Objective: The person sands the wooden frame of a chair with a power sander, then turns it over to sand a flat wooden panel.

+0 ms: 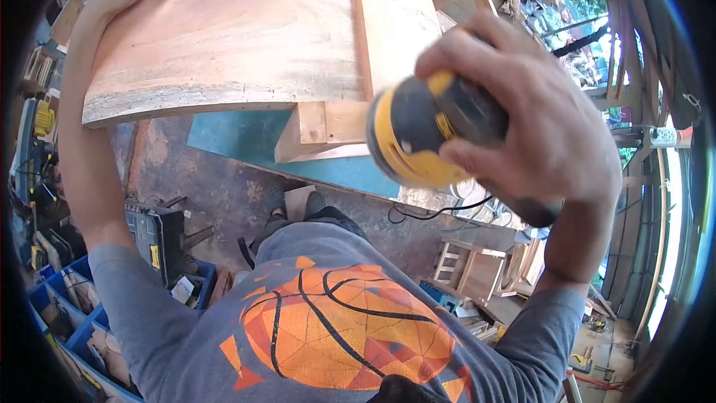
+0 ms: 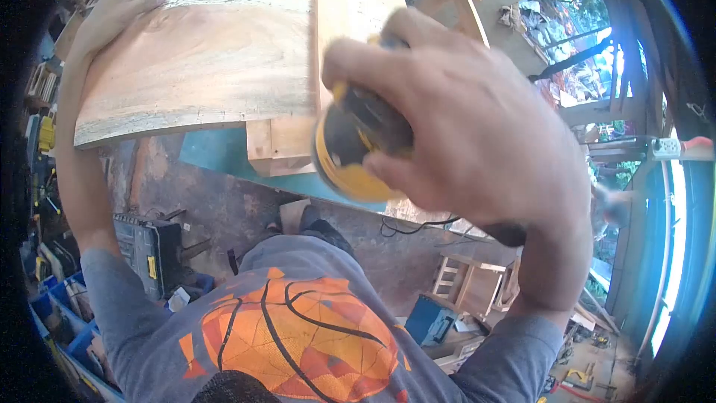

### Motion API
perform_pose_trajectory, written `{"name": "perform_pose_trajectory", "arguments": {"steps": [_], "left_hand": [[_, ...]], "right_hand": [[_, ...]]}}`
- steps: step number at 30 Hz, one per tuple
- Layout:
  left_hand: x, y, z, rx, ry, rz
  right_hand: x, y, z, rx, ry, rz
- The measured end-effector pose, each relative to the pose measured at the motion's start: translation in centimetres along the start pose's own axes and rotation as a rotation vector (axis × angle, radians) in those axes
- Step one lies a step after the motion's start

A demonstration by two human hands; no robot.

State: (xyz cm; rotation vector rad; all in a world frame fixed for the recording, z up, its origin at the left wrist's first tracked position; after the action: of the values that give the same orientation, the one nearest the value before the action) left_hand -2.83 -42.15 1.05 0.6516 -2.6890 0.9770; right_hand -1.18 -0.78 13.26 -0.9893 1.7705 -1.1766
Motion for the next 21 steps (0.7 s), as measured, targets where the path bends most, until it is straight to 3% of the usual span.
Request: {"name": "perform_pose_trajectory", "arguments": {"steps": [5,6,8,14,16,17,18,19,21], "left_hand": [[-0.8,-0.4,0.4,0.050,0.027,-0.012],[-8.0,2.5,-9.4,0.057,0.024,-0.025],[-8.7,2.4,-10.1,0.069,0.009,-0.038],[-8.9,2.5,-10.5,0.114,0.053,-0.044],[-2.9,1.8,-11.2,0.132,0.059,-0.063],[-8.1,2.7,-10.4,0.144,0.065,-0.062],[-7.0,2.0,-8.4,0.155,0.074,-0.052],[-0.6,-0.4,1.2,0.164,0.083,-0.044],[-0.9,0.0,0.3,0.182,0.098,-0.050]], "right_hand": [[0.7,0.2,-0.5,0.024,-0.007,-0.069],[0.3,-0.4,0.0,0.019,0.018,0.002],[-0.2,-0.2,0.0,0.075,0.017,0.027],[0.4,0.2,-1.1,0.022,0.044,0.026],[-0.1,-0.3,0.2,0.099,0.010,0.014],[0.1,-0.5,0.3,0.072,0.021,0.017],[0.1,-0.4,0.3,0.051,0.040,0.024],[0.2,-0.1,-0.3,0.019,0.074,0.012],[0.6,0.4,-1.7,-0.042,0.090,-0.039]]}}
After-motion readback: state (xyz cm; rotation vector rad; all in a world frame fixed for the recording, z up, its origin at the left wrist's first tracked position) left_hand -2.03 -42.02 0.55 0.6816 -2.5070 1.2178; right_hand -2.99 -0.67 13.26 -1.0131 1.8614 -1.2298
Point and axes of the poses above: each hand's wrist, its own x-axis towards the middle knuckle, its own y-axis out of the palm, z = x × y, the point moved 7 cm from there along x, towards the middle knuckle, and after that the axes turned 14 degrees about -x, right-handed, at the moved point
